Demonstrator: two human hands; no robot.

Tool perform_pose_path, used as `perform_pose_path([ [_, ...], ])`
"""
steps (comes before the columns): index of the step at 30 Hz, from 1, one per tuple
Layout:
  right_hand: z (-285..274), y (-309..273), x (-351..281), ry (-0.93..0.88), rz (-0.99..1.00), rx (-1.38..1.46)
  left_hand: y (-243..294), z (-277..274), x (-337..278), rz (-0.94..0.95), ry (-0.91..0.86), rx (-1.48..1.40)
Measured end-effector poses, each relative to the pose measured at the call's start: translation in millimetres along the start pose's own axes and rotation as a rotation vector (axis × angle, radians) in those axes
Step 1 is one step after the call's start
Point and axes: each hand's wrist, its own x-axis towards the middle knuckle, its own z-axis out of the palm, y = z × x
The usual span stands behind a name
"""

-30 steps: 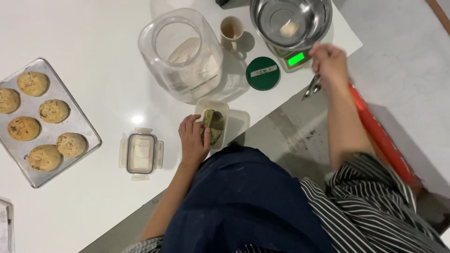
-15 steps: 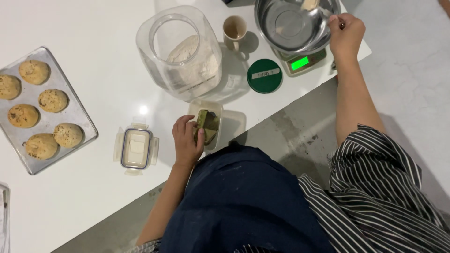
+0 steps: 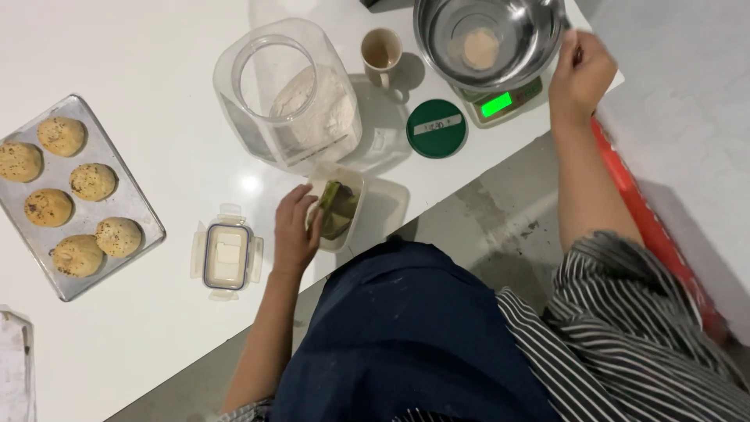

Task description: Measuring and pouring dry and liquid ingredients into a mixing bowl using a scale and measuring spoon.

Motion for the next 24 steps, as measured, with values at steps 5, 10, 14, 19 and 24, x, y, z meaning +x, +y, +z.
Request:
perform_pose_path([
  [5, -10, -68, -47, -0.530, 0.289, 0.573, -30, -27, -15, -0.150, 0.232, 0.105],
  [10, 59, -111, -108, -0.768, 0.198, 0.518, -97, -43, -58, -0.408, 0.239, 0.281],
  [14, 101, -149, -130, -0.949, 0.259, 0.525, -149, -47, -98, -0.605, 0.178, 0.471],
  [19, 151, -160, -131, -1.121, 0.314, 0.580, -141, -57, -96, -0.882, -0.044, 0.552],
  [24, 172, -151, -129, -1.109, 0.310, 0.534, -148, -55, -103, -1.067, -0.387, 0.569],
])
